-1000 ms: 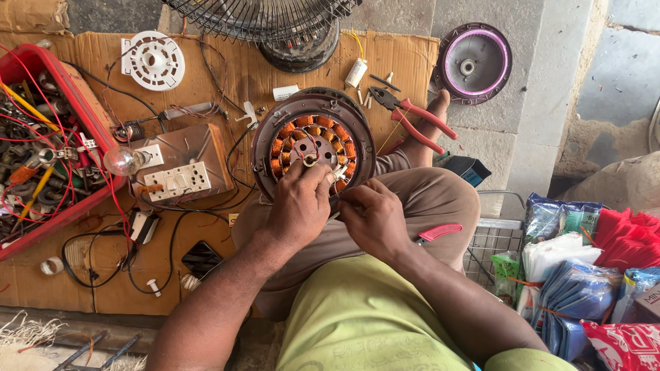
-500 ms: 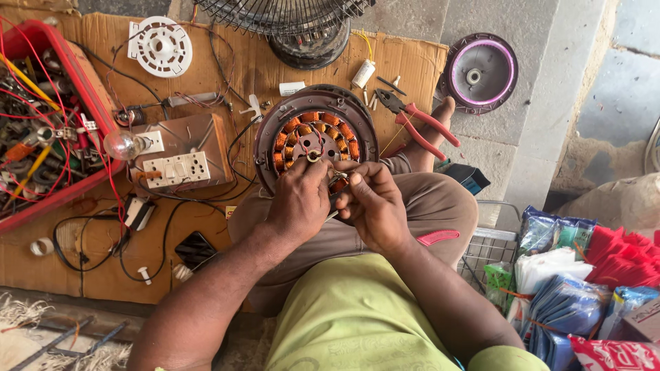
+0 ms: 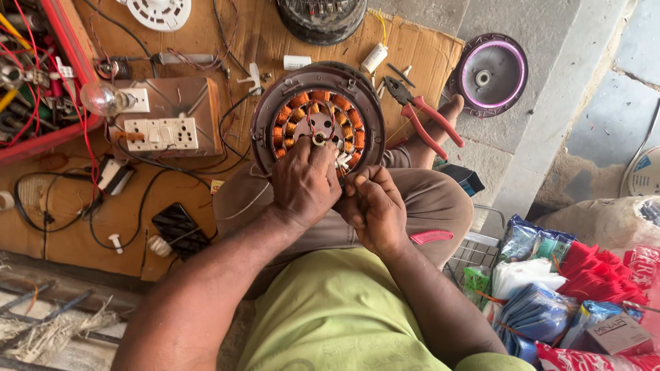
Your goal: The person is repairing an electrical motor stator. They are sitting on the floor, using a soldering iron to connect wires to the copper windings of the stator. They also use pliers to cut and manipulate the wires.
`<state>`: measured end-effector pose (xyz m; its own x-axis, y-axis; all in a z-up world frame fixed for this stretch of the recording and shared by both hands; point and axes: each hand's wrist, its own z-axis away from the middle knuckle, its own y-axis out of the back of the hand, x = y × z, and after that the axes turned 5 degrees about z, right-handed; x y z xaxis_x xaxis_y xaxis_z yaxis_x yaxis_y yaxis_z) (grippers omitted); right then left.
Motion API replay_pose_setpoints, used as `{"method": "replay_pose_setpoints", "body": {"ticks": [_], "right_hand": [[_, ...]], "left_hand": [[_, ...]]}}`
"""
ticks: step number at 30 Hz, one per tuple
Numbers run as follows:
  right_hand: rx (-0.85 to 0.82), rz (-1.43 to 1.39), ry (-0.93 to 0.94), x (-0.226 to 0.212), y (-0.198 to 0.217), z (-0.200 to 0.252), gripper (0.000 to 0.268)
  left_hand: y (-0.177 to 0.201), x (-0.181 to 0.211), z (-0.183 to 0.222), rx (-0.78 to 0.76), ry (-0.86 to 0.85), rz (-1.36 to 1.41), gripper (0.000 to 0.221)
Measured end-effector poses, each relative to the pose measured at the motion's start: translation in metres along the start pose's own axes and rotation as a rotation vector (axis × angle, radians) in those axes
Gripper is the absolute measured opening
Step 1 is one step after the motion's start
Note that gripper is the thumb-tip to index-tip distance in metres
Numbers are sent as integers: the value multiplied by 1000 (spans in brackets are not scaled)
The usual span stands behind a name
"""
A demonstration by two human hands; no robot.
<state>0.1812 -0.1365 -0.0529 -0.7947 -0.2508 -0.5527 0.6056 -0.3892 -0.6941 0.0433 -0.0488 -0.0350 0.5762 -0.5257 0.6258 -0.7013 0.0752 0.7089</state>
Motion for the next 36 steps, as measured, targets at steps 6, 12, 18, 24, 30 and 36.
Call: {"method": "replay_pose_setpoints", "body": {"ticks": [6, 12, 18, 24, 30, 36], "right_hand": [[52, 118, -29, -2, 10, -8, 4], [143, 382, 167, -13, 3, -4, 16], [287, 740, 116, -21, 4, -2, 17], [263, 970, -50, -34, 5, 3, 18], [115, 1074, -188, -50, 9, 8, 27], [91, 867, -137, -57, 12, 9, 22]], "left_hand": [[-11, -4, 3, 21, 40, -23, 16], [2, 3, -4, -54, 110, 32, 13], [11, 2, -10, -32, 115, 214, 10], [19, 4, -8, -17, 139, 305, 12], [23, 9, -10, -76, 470, 545, 16], [16, 3, -6, -359, 960, 918, 20]]}}
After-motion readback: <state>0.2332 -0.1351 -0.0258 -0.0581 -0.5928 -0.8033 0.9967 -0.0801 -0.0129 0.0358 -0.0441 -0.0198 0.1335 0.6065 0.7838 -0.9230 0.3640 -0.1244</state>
